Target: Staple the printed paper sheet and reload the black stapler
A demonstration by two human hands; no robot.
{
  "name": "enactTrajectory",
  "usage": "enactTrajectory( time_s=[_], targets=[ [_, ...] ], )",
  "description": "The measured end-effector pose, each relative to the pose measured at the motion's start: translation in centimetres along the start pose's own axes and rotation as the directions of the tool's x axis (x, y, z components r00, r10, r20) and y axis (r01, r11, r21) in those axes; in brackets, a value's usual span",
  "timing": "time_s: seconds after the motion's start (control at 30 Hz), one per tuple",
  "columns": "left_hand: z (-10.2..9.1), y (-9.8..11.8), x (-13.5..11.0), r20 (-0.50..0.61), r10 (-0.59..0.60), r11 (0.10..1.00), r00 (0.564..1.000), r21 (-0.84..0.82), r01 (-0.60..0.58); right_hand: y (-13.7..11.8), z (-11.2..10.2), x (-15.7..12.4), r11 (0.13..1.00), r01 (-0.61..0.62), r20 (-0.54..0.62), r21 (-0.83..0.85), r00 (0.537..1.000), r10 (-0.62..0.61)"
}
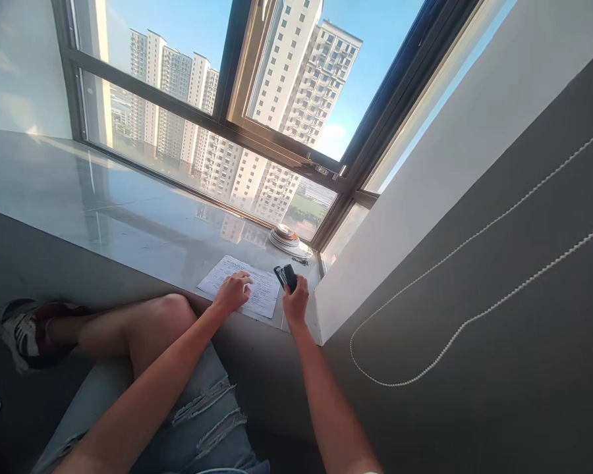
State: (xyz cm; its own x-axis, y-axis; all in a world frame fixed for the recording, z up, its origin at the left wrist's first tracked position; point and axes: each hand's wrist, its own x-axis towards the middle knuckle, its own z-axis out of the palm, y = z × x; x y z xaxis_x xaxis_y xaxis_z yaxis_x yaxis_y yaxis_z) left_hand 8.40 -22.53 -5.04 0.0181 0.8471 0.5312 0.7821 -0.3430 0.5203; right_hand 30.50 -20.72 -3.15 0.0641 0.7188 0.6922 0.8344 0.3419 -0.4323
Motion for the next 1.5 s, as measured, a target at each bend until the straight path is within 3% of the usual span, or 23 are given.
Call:
enactTrajectory(
  time_s=[0.1, 0.2, 0.3, 0.4, 0.5, 0.6, 0.7, 0.77, 0.83, 1.17, 1.3, 1.4, 1.5],
  targets=[
    [-1.2, 0.3, -0.2, -0.310, -0.093, 0.996, 0.946, -0.034, 0.087, -3.5, 1.9, -0.1, 0.998, 0.027, 0.136, 0.062, 0.990, -0.036],
    [-1.9, 0.3, -0.7, -0.441, -0.146, 0.989, 0.885, -0.057, 0.135, -5.5, 4.1, -0.3, 0.998, 0.018, 0.239, 0.054, 0.971, -0.030],
    [-1.7, 0.3, -1.3, -0.418, -0.117, 0.993, 0.901, -0.059, 0.102, -5.2, 4.8, -0.6, 1.000, 0.018, 0.292, -0.022, 0.956, -0.011],
    [-1.3, 0.6, -1.7, -0.405, -0.084, 0.996, 0.910, -0.074, 0.058, -3.1, 3.6, -0.9, 0.998, 0.026, 0.288, -0.060, 0.958, -0.008],
    [-1.1, 0.7, -1.7, -0.439, -0.082, 0.994, 0.895, -0.104, 0.040, -0.2, 1.8, -0.9, 1.000, -0.016, 0.252, -0.002, 0.968, 0.016],
    [-1.2, 0.7, -1.8, -0.448, -0.106, 0.990, 0.888, -0.135, 0.050, 2.3, 0.9, 0.2, 0.977, -0.159, 0.260, 0.140, 0.958, 0.119],
    [-1.4, 0.6, -2.0, -0.453, -0.126, 0.985, 0.883, -0.163, 0.056, 4.1, 1.4, 2.3, 0.962, -0.230, 0.147, 0.148, 0.967, 0.209],
    [-1.5, 0.5, -2.2, -0.479, -0.125, 0.984, 0.869, -0.174, 0.046, 4.7, 2.2, 3.6, 0.978, -0.192, 0.091, 0.086, 0.979, 0.184],
    [-1.7, 0.3, -2.5, -0.503, -0.119, 0.983, 0.856, -0.182, 0.029, 4.8, 3.1, 4.4, 0.990, -0.129, 0.119, 0.063, 0.985, 0.121],
    [-2.6, 0.6, -4.9, -0.485, -0.156, 0.961, 0.861, -0.276, 0.019, 3.0, 6.4, 4.3, 1.000, 0.021, 0.347, -0.009, 0.938, -0.016],
    [-2.8, 1.0, -4.9, -0.489, -0.204, 0.948, 0.848, -0.316, 0.046, 0.3, 8.3, 5.3, 0.994, 0.070, 0.460, -0.089, 0.888, -0.021],
    [-3.1, 1.1, -4.8, -0.498, -0.259, 0.932, 0.827, -0.354, 0.079, -2.4, 10.9, 6.0, 0.979, 0.120, 0.570, -0.167, 0.822, -0.004],
    [-3.4, 1.1, -4.8, -0.513, -0.291, 0.913, 0.807, -0.401, 0.075, -5.1, 13.6, 6.6, 0.977, 0.150, 0.619, -0.150, 0.785, -0.026]
  ],
)
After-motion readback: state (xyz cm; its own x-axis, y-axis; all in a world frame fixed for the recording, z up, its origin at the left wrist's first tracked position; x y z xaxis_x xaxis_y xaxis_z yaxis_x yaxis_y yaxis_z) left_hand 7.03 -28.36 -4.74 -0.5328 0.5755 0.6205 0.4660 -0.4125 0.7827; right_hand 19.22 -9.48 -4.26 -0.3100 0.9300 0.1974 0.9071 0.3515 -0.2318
